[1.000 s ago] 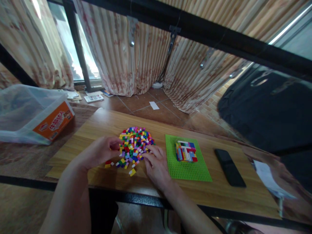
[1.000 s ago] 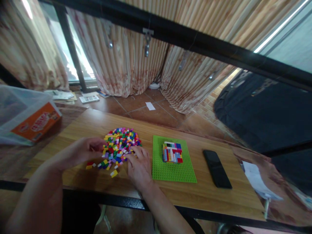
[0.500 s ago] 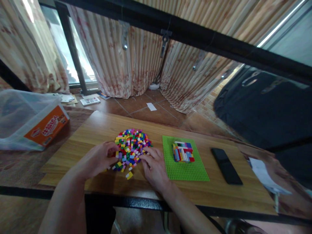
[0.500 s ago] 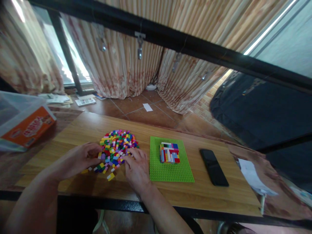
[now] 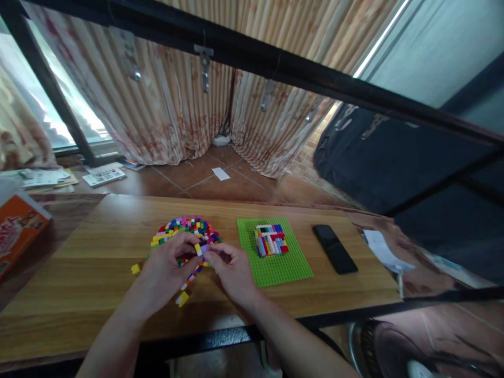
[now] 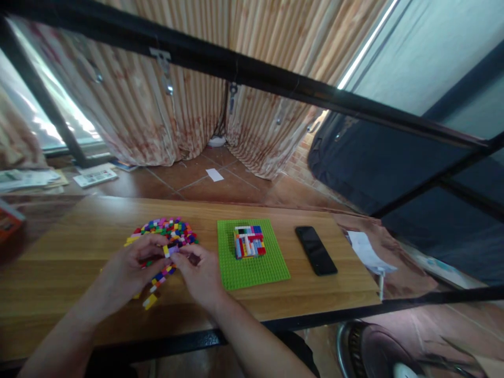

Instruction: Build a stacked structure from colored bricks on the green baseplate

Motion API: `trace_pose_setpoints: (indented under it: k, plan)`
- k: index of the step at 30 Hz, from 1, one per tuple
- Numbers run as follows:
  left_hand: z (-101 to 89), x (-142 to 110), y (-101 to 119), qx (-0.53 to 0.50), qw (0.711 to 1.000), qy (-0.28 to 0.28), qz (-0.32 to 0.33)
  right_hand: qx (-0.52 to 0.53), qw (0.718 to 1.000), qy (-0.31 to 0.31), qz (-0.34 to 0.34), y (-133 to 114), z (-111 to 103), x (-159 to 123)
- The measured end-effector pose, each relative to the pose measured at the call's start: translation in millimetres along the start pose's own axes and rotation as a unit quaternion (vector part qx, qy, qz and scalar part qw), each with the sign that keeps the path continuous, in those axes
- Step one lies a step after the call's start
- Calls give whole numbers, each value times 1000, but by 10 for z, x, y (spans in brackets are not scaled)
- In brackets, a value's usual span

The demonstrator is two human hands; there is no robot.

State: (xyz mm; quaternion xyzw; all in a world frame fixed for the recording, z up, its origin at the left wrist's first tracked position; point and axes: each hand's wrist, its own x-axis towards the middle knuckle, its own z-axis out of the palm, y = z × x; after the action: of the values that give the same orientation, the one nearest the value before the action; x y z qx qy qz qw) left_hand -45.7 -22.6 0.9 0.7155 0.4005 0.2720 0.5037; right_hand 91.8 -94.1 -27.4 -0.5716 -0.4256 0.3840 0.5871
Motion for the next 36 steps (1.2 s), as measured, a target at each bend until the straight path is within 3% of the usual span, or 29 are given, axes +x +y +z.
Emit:
trace_pose_setpoints:
  k: [9, 13, 20, 26, 31, 33, 36]
  plan:
    - [94, 3, 44, -96, 995, 5, -40, 23, 1000, 6, 1, -49, -85, 35]
    - [169, 38, -20, -114, 990, -1, -82, 29, 999, -10, -11, -83, -119, 38]
    - [264, 91, -129, -210, 974, 29, -80, 64, 998, -20, 3, -102, -165, 54]
    - [272, 81, -75, -152, 986, 34, -57, 93, 996, -20, 0, -136, -210, 63]
    - [300, 83, -12, -175, 982, 44, -52, 110, 993, -34, 8, -109, -259, 75]
    - [314, 89, 22, -178, 981, 44, -57, 86, 995, -45, -7, -133, -309, 80]
    - [333, 97, 83, -171, 981, 58, -69, -48, 995, -27, -82, -226, -490, 86]
